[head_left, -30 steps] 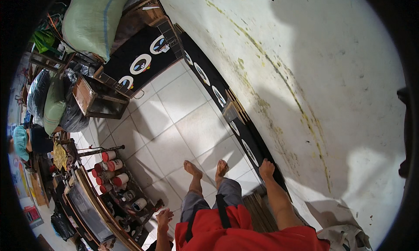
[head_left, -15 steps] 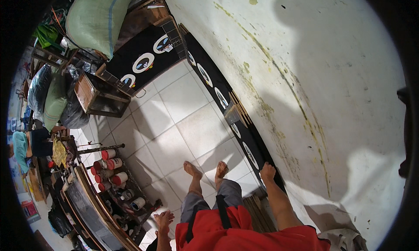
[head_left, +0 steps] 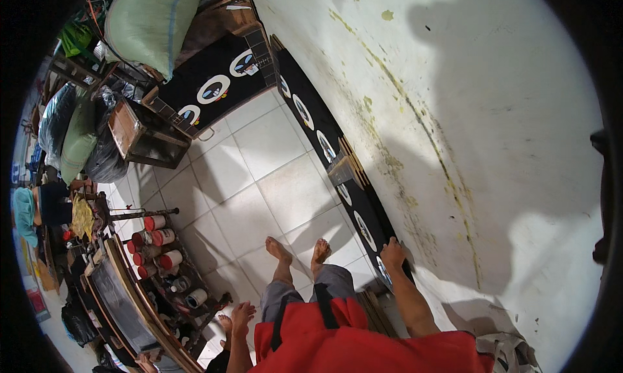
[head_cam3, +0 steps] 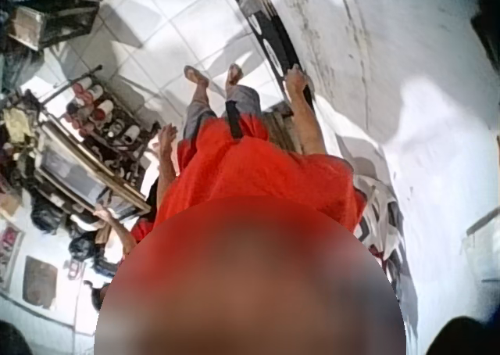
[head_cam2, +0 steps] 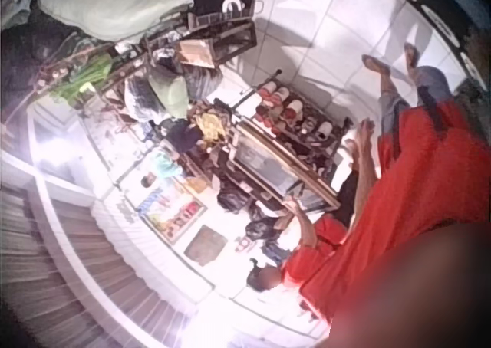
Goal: The person repeatedly lifts a screen-printing frame to reveal a printed black fabric with cartoon cat faces, then places the fabric on the floor. The person handles the fabric and frame multiple times in a repetitive cycle.
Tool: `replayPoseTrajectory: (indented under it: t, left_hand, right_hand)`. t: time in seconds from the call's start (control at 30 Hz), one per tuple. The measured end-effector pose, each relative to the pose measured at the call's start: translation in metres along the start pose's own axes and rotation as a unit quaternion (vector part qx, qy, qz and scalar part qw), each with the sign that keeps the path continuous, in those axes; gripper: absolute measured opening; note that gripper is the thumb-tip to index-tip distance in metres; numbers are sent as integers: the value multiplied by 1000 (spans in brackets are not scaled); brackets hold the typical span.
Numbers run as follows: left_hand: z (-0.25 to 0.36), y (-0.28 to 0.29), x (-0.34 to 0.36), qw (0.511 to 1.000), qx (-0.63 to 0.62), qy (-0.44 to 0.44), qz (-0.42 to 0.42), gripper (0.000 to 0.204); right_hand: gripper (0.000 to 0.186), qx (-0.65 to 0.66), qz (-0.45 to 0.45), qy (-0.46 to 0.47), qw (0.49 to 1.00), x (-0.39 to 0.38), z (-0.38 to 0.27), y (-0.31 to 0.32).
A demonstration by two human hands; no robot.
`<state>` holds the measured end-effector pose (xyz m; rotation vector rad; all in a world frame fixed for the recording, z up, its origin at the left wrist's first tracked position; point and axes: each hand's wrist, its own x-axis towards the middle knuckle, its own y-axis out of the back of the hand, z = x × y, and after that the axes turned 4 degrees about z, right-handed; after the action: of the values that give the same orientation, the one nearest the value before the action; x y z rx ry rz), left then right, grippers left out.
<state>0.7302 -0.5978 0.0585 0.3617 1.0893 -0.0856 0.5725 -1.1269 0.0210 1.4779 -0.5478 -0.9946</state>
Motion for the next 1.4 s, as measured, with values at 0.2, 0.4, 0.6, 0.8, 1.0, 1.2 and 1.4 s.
replayPoseTrajectory:
  t: [0.2, 0.4, 0.6, 0.8, 1.0, 1.2, 1.4]
  left_hand:
    - [-4, 0, 11, 999, -51, 10, -6, 33]
    - [-20, 16, 27, 997, -72, 33, 6, 37]
    - [-26, 45, 53, 994, -105, 40, -7, 35]
    - [3, 76, 87, 990, -113, 79, -12, 33]
    - [48, 108, 125, 986, -164, -2, 2, 34]
    - [73, 108, 155, 974, -212, 8, 80, 34]
    - [42, 52, 150, 964, -248, 51, 82, 37]
  right_hand:
    - [34, 61, 17, 23, 998, -21, -39, 24]
    - [38, 53, -61, 12, 997, -46, -77, 33]
    - [37, 48, -141, 16, 989, -52, -110, 43]
    - [33, 118, -139, 86, 980, -33, -155, 41]
    - [29, 176, -79, 139, 971, -7, -220, 19]
    - [25, 209, -181, 177, 945, 41, -233, -20]
    - [23, 76, -131, 281, 948, 167, -234, -79]
